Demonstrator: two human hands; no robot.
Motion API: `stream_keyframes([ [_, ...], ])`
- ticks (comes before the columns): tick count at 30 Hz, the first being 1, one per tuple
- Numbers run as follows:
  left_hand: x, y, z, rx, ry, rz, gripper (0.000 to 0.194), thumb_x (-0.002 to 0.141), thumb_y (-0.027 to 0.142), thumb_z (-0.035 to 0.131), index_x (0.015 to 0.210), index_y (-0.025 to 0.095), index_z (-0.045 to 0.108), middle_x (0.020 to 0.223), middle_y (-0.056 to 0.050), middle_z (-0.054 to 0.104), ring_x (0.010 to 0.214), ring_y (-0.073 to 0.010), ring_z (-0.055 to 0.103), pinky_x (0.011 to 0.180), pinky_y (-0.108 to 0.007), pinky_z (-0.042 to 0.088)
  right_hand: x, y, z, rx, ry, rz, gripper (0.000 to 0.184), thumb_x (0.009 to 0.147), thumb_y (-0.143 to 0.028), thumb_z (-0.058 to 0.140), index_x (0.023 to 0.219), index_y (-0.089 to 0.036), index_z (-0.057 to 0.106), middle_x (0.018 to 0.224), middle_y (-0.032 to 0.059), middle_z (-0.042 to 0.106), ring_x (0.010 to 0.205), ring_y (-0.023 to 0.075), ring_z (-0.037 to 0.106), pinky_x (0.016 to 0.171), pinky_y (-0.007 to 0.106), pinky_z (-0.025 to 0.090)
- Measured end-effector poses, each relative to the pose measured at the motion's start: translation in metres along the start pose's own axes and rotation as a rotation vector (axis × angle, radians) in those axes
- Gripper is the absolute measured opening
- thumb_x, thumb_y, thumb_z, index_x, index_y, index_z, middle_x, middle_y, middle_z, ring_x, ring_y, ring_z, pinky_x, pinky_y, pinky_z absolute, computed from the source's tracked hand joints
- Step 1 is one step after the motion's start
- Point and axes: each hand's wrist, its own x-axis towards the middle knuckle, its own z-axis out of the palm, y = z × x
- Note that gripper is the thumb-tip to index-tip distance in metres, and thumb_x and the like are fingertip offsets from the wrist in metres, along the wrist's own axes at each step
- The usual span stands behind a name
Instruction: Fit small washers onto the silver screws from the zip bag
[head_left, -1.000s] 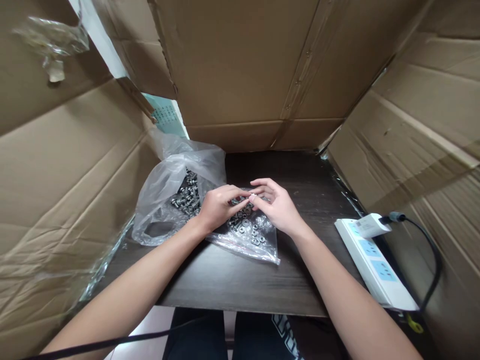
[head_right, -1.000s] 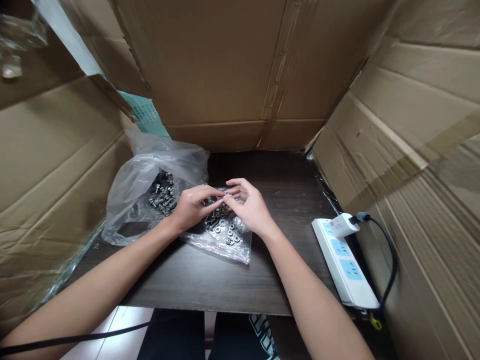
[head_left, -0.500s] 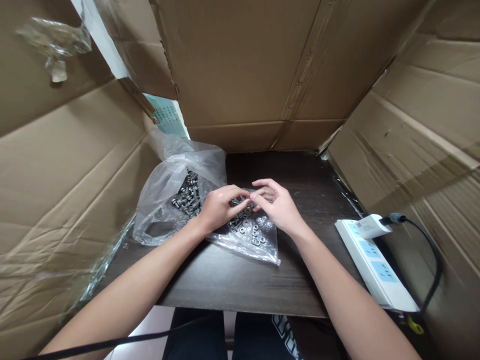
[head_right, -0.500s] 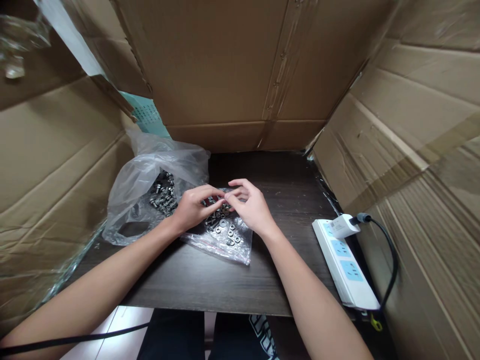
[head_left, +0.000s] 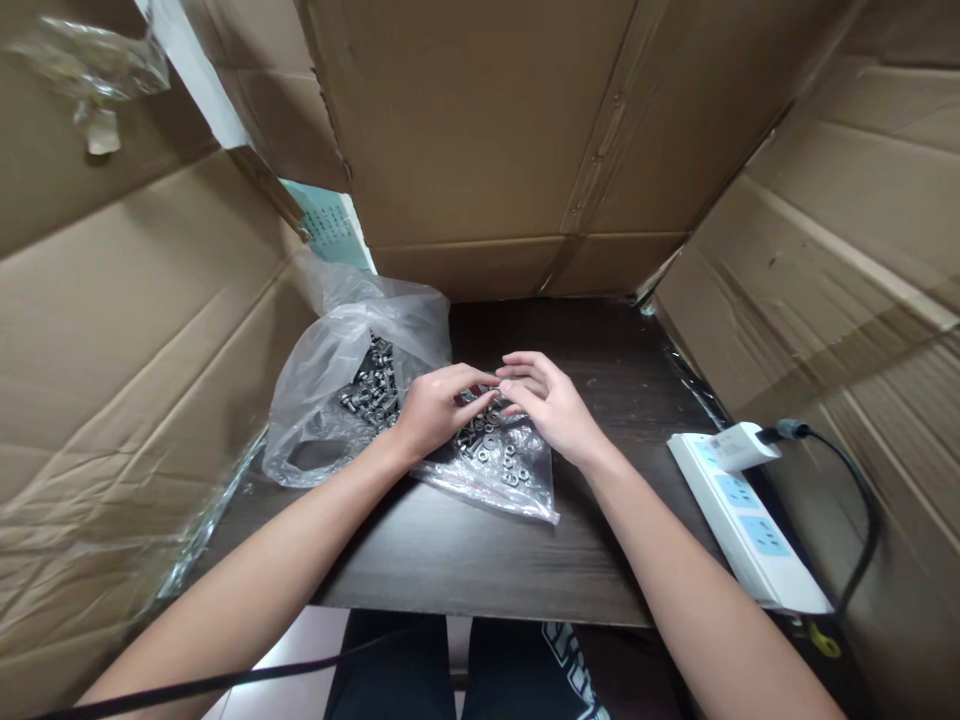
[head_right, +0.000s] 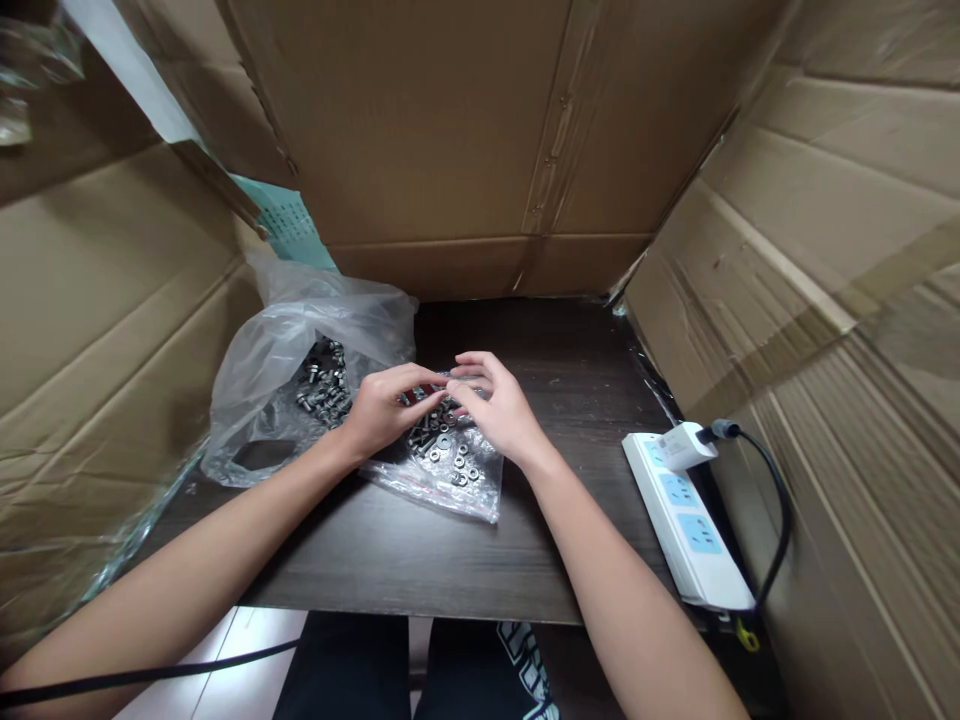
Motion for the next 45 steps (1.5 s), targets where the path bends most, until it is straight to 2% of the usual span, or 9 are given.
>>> stream_keyframes([
  [2, -0.0001, -0.0003, 0.0002, 0.006, 0.002, 0.011, 0.012, 0.094, 0.022, 0.069, 0.103, 0.017, 0.074, 0.097, -0.004, 0.077, 0.085, -0.0141, 0.073, 0.075, -0.023, 0.056, 0.0, -0.0003, -0.0002, 0.031, -0.041, -0.017, 0.044, 0.075, -0.036, 0.079, 0.112, -0.021, 0.06, 0.103, 0.007, 0.07, 0.091, 0.0219, 0.07, 0.071, 0.034, 0.063],
  [6, -0.0001, 0.0001, 0.0003, 0.014, 0.008, 0.009, 0.011, 0.093, 0.023, 0.07, 0.101, 0.017, 0.074, 0.094, -0.004, 0.077, 0.081, -0.0138, 0.072, 0.072, -0.023, 0.056, -0.0002, 0.0021, 0.0, -0.123, 0.067, 0.028, 0.026, 0.089, -0.044, 0.063, 0.094, -0.019, 0.063, 0.069, 0.0018, 0.065, 0.064, 0.0179, 0.066, 0.057, 0.031, 0.057],
  [11, 0.0002, 0.0004, 0.0, -0.007, 0.017, 0.001, 0.011, 0.093, 0.022, 0.07, 0.101, 0.017, 0.074, 0.096, -0.005, 0.077, 0.083, -0.0144, 0.072, 0.074, -0.024, 0.056, -0.0014, 0.0006, 0.0012, -0.085, -0.008, -0.076, 0.043, 0.077, -0.037, 0.076, 0.113, -0.021, 0.06, 0.108, 0.0091, 0.07, 0.097, 0.0242, 0.07, 0.063, 0.03, 0.059],
  [16, -0.0003, 0.0017, -0.0005, 0.004, -0.002, 0.002, 0.01, 0.093, 0.023, 0.07, 0.099, 0.017, 0.074, 0.093, -0.004, 0.077, 0.081, -0.0141, 0.072, 0.07, -0.023, 0.055, -0.0021, -0.0014, 0.0009, -0.233, 0.081, -0.006, 0.025, 0.093, -0.043, 0.057, 0.096, -0.019, 0.063, 0.057, -0.0031, 0.056, 0.049, 0.0134, 0.056, 0.052, 0.029, 0.052],
  [22, -0.0005, 0.0021, -0.0012, -0.013, 0.006, -0.018, 0.012, 0.093, 0.022, 0.069, 0.103, 0.017, 0.074, 0.097, -0.005, 0.077, 0.084, -0.014, 0.072, 0.074, -0.023, 0.055, 0.0005, 0.0008, -0.0009, 0.01, -0.072, -0.021, 0.047, 0.075, -0.034, 0.077, 0.116, -0.022, 0.057, 0.108, 0.0069, 0.066, 0.087, 0.0201, 0.068, 0.065, 0.033, 0.062],
  [27, -0.0006, 0.001, 0.0, 0.011, -0.009, -0.035, 0.012, 0.091, 0.02, 0.07, 0.102, 0.017, 0.073, 0.096, -0.004, 0.077, 0.081, -0.0138, 0.072, 0.073, -0.024, 0.055, 0.0006, 0.0037, 0.0005, 0.054, -0.052, -0.044, 0.055, 0.073, -0.03, 0.079, 0.12, -0.023, 0.052, 0.1, 0.004, 0.067, 0.079, 0.0173, 0.068, 0.068, 0.033, 0.062],
  [32, -0.0001, 0.0026, -0.0006, 0.004, -0.011, -0.052, 0.008, 0.091, 0.02, 0.07, 0.098, 0.017, 0.073, 0.093, -0.002, 0.077, 0.078, -0.0126, 0.071, 0.068, -0.022, 0.054, -0.0011, 0.0031, 0.0006, -0.177, 0.05, -0.007, 0.025, 0.094, -0.042, 0.056, 0.109, -0.022, 0.061, 0.063, -0.0032, 0.058, 0.051, 0.0139, 0.059, 0.051, 0.029, 0.054],
  [38, -0.0006, 0.0014, 0.0004, 0.004, 0.007, -0.027, 0.012, 0.092, 0.021, 0.07, 0.103, 0.017, 0.073, 0.097, -0.004, 0.078, 0.08, -0.013, 0.072, 0.069, -0.022, 0.055, 0.0013, 0.0018, -0.0007, 0.063, -0.045, -0.016, 0.047, 0.077, -0.036, 0.076, 0.117, -0.023, 0.056, 0.104, 0.0055, 0.064, 0.089, 0.021, 0.068, 0.064, 0.034, 0.064],
  [45, -0.0009, 0.0019, 0.0012, 0.039, 0.007, -0.041, 0.012, 0.091, 0.023, 0.071, 0.101, 0.018, 0.074, 0.095, -0.003, 0.078, 0.08, -0.0133, 0.073, 0.068, -0.021, 0.056, 0.0015, 0.0041, 0.0019, -0.05, 0.034, -0.086, 0.033, 0.082, -0.035, 0.073, 0.109, -0.021, 0.059, 0.086, 0.0026, 0.067, 0.073, 0.0171, 0.066, 0.065, 0.031, 0.06],
])
